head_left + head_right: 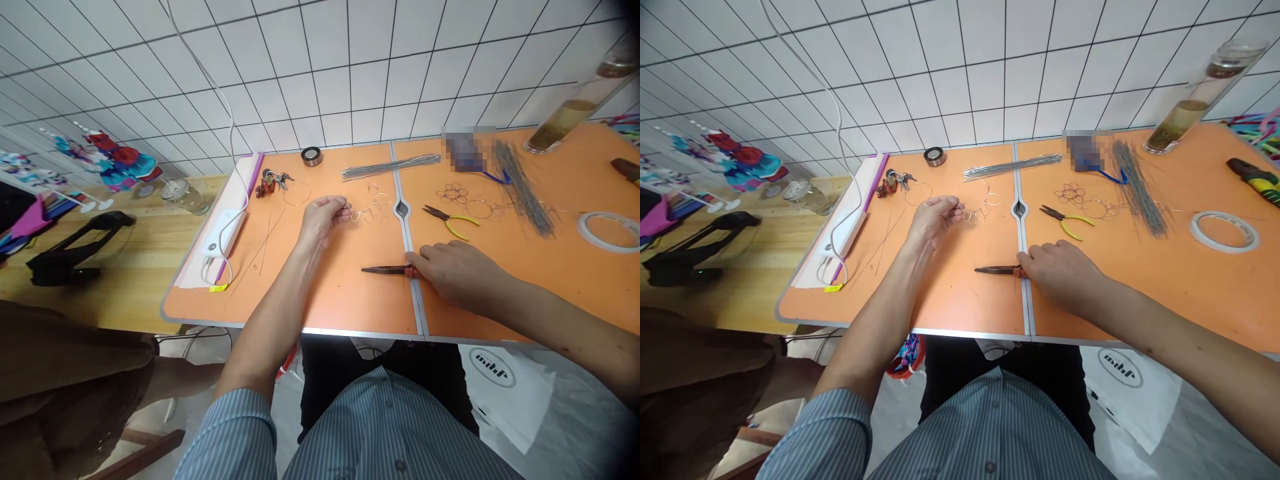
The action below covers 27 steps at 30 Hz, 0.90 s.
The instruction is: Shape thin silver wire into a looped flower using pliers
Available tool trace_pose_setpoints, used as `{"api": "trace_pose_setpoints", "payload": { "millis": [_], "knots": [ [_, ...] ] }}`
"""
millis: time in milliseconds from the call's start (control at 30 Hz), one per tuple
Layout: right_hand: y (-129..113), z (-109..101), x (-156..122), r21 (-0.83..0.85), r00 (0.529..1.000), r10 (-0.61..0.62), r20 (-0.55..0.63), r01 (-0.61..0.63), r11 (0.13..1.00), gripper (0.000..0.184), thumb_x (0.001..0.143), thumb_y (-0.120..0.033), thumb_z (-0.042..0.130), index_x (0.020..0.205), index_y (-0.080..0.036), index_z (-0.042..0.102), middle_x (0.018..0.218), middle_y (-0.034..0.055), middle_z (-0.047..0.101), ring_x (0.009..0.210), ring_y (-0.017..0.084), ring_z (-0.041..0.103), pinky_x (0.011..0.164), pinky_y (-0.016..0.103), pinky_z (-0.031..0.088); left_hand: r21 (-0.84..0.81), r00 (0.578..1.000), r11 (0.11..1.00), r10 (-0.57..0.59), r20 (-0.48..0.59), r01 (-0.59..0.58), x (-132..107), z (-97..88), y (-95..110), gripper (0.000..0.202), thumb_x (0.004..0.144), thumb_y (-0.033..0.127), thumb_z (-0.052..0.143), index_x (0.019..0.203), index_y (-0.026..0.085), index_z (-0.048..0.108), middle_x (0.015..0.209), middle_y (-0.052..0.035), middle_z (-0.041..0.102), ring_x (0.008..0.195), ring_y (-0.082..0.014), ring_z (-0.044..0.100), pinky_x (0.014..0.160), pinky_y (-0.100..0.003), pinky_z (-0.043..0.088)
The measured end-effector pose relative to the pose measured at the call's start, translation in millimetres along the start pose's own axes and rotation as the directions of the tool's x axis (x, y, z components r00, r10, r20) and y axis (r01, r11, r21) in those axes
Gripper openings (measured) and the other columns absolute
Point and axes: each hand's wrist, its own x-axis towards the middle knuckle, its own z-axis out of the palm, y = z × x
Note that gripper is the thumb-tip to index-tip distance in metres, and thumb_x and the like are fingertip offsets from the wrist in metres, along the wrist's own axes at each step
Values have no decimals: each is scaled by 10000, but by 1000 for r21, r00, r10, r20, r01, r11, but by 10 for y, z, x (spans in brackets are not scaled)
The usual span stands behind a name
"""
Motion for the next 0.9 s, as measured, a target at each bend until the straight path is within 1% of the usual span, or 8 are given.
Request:
{"api": "trace_pose_setpoints", "payload": {
  "millis": [200, 367, 467, 533, 667, 733, 800, 900],
  "knots": [
    [74, 93, 67, 149, 1000, -29, -12, 30, 988, 274, 1133, -365, 537, 1236, -196, 726, 1041, 110, 729, 898, 280, 697, 685, 355, 287, 38, 1000, 999, -6, 31, 5, -11, -5, -7, 94, 813, 184, 837, 794, 137, 757, 786, -56, 762, 625, -96, 678, 655, -234, 600],
    [121, 138, 39, 218, 999, -29, -30, 34, 975, 288, 1086, -355, 605, 1294, -219, 751, 1097, 120, 729, 936, 292, 697, 691, 351, 330, 95, 997, 995, 11, 78, -18, -26, -19, -21, 141, 772, 263, 868, 785, 160, 773, 799, -59, 765, 603, -101, 639, 558, -229, 506],
    [189, -6, 42, 334, 998, 20, -64, 3, 942, 312, 1013, -383, 710, 1290, -262, 786, 1157, 111, 757, 963, 293, 712, 719, 354, 392, 200, 994, 977, 59, 87, -76, -50, -17, -24, 149, 768, 303, 875, 761, 185, 784, 806, -57, 776, 589, -100, 584, 516, -231, 415],
    [268, -181, 111, 479, 973, 167, -160, -71, 875, 319, 1030, -415, 683, 1296, -284, 799, 1180, 96, 782, 993, 285, 724, 765, 366, 443, 276, 988, 952, 107, 112, -135, -74, -2, -27, 123, 783, 305, 858, 756, 198, 804, 800, -56, 783, 591, -106, 557, 524, -245, 395],
    [446, -464, 450, 718, 839, 442, -317, -92, 690, 301, 1029, -401, 681, 1235, -243, 832, 1077, 102, 803, 967, 280, 707, 839, 396, 484, 350, 964, 909, 161, 212, -228, -130, 62, -40, 88, 818, 283, 828, 768, 211, 835, 792, -62, 799, 647, -135, 594, 614, -278, 454],
    [503, -489, 656, 806, 849, 453, -273, -55, 589, 260, 984, -382, 749, 1170, -233, 851, 1022, 94, 798, 915, 258, 693, 812, 382, 482, 359, 957, 900, 166, 240, -246, -152, 92, -54, 101, 824, 282, 830, 753, 211, 830, 786, -65, 800, 682, -151, 630, 679, -294, 497],
    [524, -453, 820, 864, 890, 403, -212, -22, 503, 201, 963, -373, 778, 1079, -229, 859, 889, 64, 770, 832, 228, 669, 753, 354, 459, 370, 955, 895, 163, 250, -249, -166, 106, -71, 104, 823, 289, 837, 753, 212, 827, 788, -66, 801, 713, -168, 661, 727, -308, 526],
    [511, -381, 932, 898, 913, 357, -198, 22, 440, 158, 964, -346, 761, 903, -218, 830, 799, 32, 745, 767, 188, 638, 702, 327, 425, 361, 951, 899, 152, 270, -247, -167, 95, -92, 100, 812, 297, 854, 774, 210, 823, 799, -61, 799, 748, -178, 696, 788, -317, 551]
  ]
}}
